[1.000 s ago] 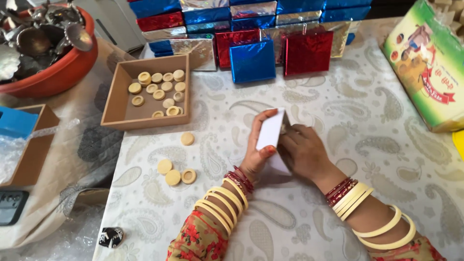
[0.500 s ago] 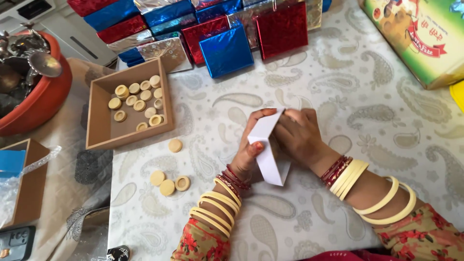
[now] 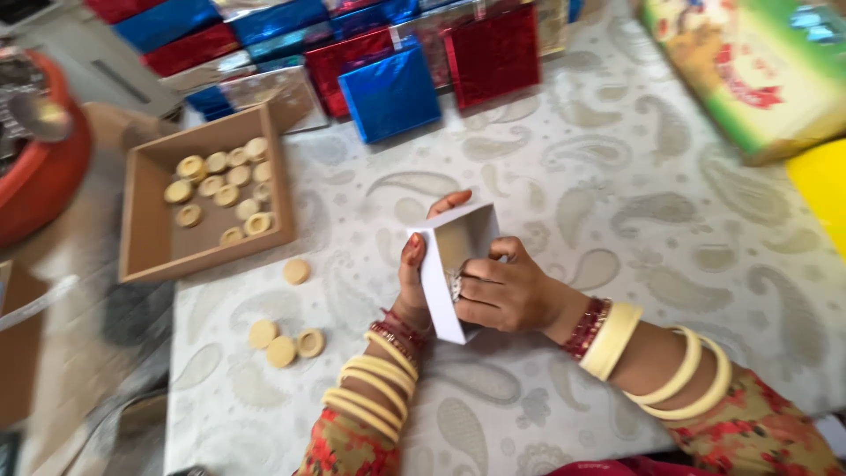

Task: The person wipes the inside of a small white box with a white cloth, then wipes several small wooden pieces one by one and places them into the box. The workspace includes stacks of colorful gift boxes and a tray of wooden items.

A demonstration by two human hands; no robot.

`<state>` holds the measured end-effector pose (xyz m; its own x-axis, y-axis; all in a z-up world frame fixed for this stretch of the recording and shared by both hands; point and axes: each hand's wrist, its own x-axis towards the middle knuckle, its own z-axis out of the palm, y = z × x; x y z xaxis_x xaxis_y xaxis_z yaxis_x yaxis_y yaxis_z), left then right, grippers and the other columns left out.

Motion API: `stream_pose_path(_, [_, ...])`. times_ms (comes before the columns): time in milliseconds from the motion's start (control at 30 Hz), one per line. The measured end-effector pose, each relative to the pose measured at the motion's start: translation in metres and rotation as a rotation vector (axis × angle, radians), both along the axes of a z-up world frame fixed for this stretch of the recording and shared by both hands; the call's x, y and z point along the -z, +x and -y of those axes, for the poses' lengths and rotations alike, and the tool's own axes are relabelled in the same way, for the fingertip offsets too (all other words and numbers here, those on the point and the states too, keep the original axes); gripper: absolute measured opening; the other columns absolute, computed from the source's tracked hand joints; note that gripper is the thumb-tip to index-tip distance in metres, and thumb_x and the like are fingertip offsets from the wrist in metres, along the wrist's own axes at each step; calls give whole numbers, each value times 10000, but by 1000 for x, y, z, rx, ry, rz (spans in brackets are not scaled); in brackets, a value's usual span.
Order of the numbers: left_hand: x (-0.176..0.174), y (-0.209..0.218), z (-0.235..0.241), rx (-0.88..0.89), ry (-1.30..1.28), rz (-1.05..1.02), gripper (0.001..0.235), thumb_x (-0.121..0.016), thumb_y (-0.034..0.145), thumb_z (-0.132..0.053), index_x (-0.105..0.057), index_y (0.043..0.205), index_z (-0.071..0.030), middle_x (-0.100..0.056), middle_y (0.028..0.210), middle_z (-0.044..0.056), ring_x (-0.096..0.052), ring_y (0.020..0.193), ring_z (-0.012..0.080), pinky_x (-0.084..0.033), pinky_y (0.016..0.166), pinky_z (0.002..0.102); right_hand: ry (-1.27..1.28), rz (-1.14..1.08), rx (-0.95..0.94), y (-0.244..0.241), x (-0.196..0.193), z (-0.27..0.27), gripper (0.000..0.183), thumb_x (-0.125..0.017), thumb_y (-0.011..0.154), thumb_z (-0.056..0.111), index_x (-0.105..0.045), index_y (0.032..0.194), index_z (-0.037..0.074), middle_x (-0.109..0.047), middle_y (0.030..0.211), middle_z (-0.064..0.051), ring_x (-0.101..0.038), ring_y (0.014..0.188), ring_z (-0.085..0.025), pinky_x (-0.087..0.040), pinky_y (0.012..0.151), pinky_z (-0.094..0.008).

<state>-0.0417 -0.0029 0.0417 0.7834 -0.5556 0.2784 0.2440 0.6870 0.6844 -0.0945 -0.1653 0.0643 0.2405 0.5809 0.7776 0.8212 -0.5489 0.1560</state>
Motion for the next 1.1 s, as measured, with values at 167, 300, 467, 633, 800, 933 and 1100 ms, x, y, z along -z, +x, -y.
stream_pose_path(167, [-17,-22,14,174,64,-21,909,-642,887,-570,-321,1550,-38,-530,1406,157,-535,1314,264,-425,1161,385,52,103,261,7,-3,16,96,-725,821,202,-638,862,203,-643,960,54,-622,1015,-156,-372,874,-423])
stream_pose_path(300, [-25,-23,5,16,154,64,939,-710,845,-512,-281,1543,-54,-524,1372,147,-532,1274,247,-429,1101,381,76,-21,395,15,-11,5,121,-722,833,213,-670,925,154,-671,1044,15,-611,1039,-197,-379,886,-450])
stream_pose_path(467, [6,-4,-3,-270,334,405,882,-695,835,-562,-430,1505,-54,-508,1401,173,-502,1340,266,-378,1172,393,112,-279,304,16,3,12,181,-734,847,196,-660,996,124,-672,1069,-32,-599,1033,-243,-430,908,-439])
stream_pose_path(633, [-6,5,-13,-574,552,810,891,-721,756,-638,-542,1374,-22,-460,1348,212,-490,1298,324,-419,1150,461,21,-654,128,22,8,3,353,-767,789,250,-677,1102,114,-698,1086,-88,-640,1033,-299,-493,869,-433])
stream_pose_path(800, [-3,3,-14,-601,601,880,880,-704,742,-661,-576,1328,-16,-480,1342,239,-499,1310,380,-421,1154,484,186,-1109,-44,22,23,5,416,-809,739,219,-686,1122,114,-744,1080,-112,-723,1011,-292,-569,870,-385])
stream_pose_path(933, [0,10,-22,-571,586,909,883,-690,754,-654,-575,1355,-17,-463,1373,244,-492,1290,365,-415,1136,461,315,-1307,-188,18,40,3,368,-784,801,163,-695,1151,91,-762,1098,-91,-747,1022,-244,-588,899,-360])
stream_pose_path(1100, [9,17,-21,-639,569,811,841,-627,784,-622,-557,1384,-36,-524,1369,172,-488,1307,301,-348,1181,414,812,-1705,-513,28,75,20,361,-682,827,23,-703,1188,35,-752,1089,-119,-706,970,-231,-559,835,-350])
